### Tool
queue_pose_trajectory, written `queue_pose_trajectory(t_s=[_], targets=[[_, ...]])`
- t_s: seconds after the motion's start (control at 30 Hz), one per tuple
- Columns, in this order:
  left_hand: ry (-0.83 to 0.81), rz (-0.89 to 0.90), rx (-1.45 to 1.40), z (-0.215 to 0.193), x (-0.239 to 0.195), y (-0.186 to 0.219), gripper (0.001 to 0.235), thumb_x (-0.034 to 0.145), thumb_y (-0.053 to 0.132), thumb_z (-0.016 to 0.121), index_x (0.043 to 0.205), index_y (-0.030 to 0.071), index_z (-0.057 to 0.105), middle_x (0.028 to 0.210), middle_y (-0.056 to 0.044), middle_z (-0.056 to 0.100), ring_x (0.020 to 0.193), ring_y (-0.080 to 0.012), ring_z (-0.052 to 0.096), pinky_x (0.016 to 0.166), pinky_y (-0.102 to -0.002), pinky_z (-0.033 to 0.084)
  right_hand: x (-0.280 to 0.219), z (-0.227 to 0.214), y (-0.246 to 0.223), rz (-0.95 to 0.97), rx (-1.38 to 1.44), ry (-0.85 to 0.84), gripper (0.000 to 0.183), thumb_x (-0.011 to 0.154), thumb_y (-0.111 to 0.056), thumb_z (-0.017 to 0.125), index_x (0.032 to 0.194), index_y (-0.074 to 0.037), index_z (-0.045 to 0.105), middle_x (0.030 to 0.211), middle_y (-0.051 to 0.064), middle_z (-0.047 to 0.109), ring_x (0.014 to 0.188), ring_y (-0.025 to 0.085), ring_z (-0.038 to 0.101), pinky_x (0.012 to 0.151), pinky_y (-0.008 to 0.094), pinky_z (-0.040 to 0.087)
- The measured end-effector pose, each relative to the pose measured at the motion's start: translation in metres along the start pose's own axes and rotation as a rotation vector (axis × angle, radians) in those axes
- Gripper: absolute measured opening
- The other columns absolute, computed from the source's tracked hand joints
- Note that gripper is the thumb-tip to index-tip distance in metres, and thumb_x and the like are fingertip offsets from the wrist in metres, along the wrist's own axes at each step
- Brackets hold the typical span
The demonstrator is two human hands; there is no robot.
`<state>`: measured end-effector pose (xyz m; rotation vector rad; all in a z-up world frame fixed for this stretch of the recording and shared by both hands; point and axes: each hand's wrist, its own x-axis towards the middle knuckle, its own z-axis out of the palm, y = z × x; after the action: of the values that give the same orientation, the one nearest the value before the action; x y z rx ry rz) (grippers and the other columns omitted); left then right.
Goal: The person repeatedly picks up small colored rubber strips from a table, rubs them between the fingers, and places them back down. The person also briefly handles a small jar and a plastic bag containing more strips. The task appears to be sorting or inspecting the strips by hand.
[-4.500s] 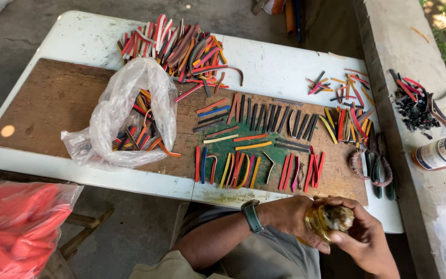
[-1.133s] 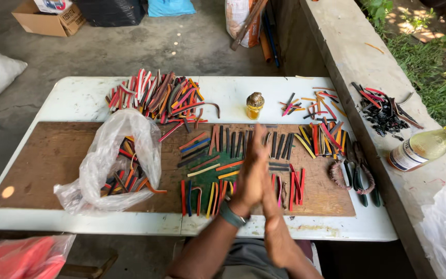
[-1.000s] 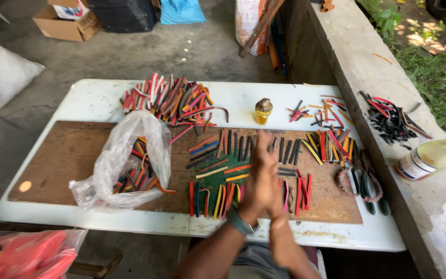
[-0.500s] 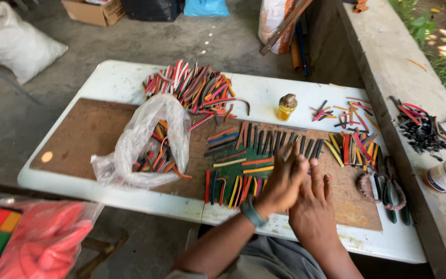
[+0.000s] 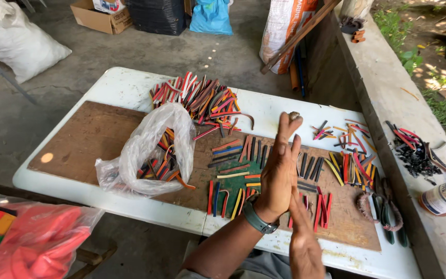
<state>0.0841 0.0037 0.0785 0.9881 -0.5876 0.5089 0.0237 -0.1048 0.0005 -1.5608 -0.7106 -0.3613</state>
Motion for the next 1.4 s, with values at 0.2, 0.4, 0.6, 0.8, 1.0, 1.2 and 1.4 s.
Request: queue_pose_trajectory(t_s=[0.2,0.4,0.6,0.8,1.0,1.2,1.4], targets=[[-0.082,0.094,0.117,0.03,-0.021,0.021,0.083,0.109,0.054,0.037,0.159,0.01,-0.012,0.169,-0.019,-0.009,0.158,-0.0355,0.014,0.131,-0.05,0.014,0.037,-0.015,-0.018,0.113,-0.099,-0.059,0.104,0.098,-0.08,0.019,0.159,0.004,0.029,0.173,0.022,0.019,0.163,0.036,0.011,0.129,0.048,0.008],[-0.03,-0.153,0.565,-0.032,-0.02,-0.049,0.087,0.112,0.056,0.026,0.166,-0.007,0.001,0.172,-0.032,0.014,0.162,-0.0417,0.015,0.131,-0.049,0.014,0.004,-0.009,-0.008,-0.01,-0.788,-0.272,0.083,0.089,-0.036,0.061,0.155,0.0,0.029,0.165,0.025,0.023,0.156,0.042,0.013,0.123,0.052,0.012],[-0.249,-0.261,0.833,-0.014,-0.06,-0.07,0.09,0.11,0.06,0.026,0.161,-0.012,0.009,0.165,-0.034,0.023,0.154,-0.0438,0.03,0.127,-0.045,0.022,0.013,-0.031,0.033,-0.112,-1.153,-0.194,0.07,0.074,-0.016,0.069,0.139,0.002,0.047,0.151,0.026,0.039,0.144,0.046,0.03,0.115,0.059,0.024],[-0.39,-0.5,0.02,-0.019,-0.052,-0.051,0.08,0.113,0.056,0.024,0.173,0.004,0.012,0.156,-0.023,0.048,0.116,-0.0263,0.056,0.106,-0.042,0.042,-0.013,-0.03,0.022,-0.07,-0.645,0.066,0.015,0.088,-0.006,0.062,0.101,-0.007,0.069,0.12,0.015,0.062,0.116,0.031,0.055,0.099,0.045,0.044],[-0.052,-0.259,-0.048,0.0,-0.056,-0.036,0.075,0.115,0.055,0.024,0.171,0.006,0.017,0.163,-0.02,0.043,0.14,-0.0191,0.044,0.124,-0.035,0.033,-0.004,-0.004,0.018,0.276,-0.083,0.29,0.03,0.108,-0.023,0.052,0.13,-0.003,0.053,0.142,0.019,0.049,0.129,0.034,0.044,0.109,0.043,0.034],[0.01,-0.214,-0.023,-0.001,-0.03,-0.038,0.075,0.11,0.057,0.018,0.17,0.014,0.003,0.174,-0.013,0.021,0.158,-0.0325,0.028,0.093,-0.041,0.024,0.009,-0.002,-0.022,0.005,-0.272,-0.083,0.086,0.105,-0.065,0.01,0.162,-0.002,0.022,0.174,0.02,0.011,0.163,0.038,0.004,0.13,0.048,0.002],[-0.024,-0.293,0.124,0.001,-0.048,-0.042,0.084,0.11,0.057,0.028,0.168,0.008,-0.009,0.174,-0.023,0.009,0.15,-0.0474,0.014,0.12,-0.04,0.023,0.03,-0.016,-0.025,0.08,-0.323,-0.132,0.086,0.103,-0.064,0.016,0.161,-0.001,0.025,0.173,0.022,0.015,0.162,0.04,0.005,0.127,0.051,0.004]])
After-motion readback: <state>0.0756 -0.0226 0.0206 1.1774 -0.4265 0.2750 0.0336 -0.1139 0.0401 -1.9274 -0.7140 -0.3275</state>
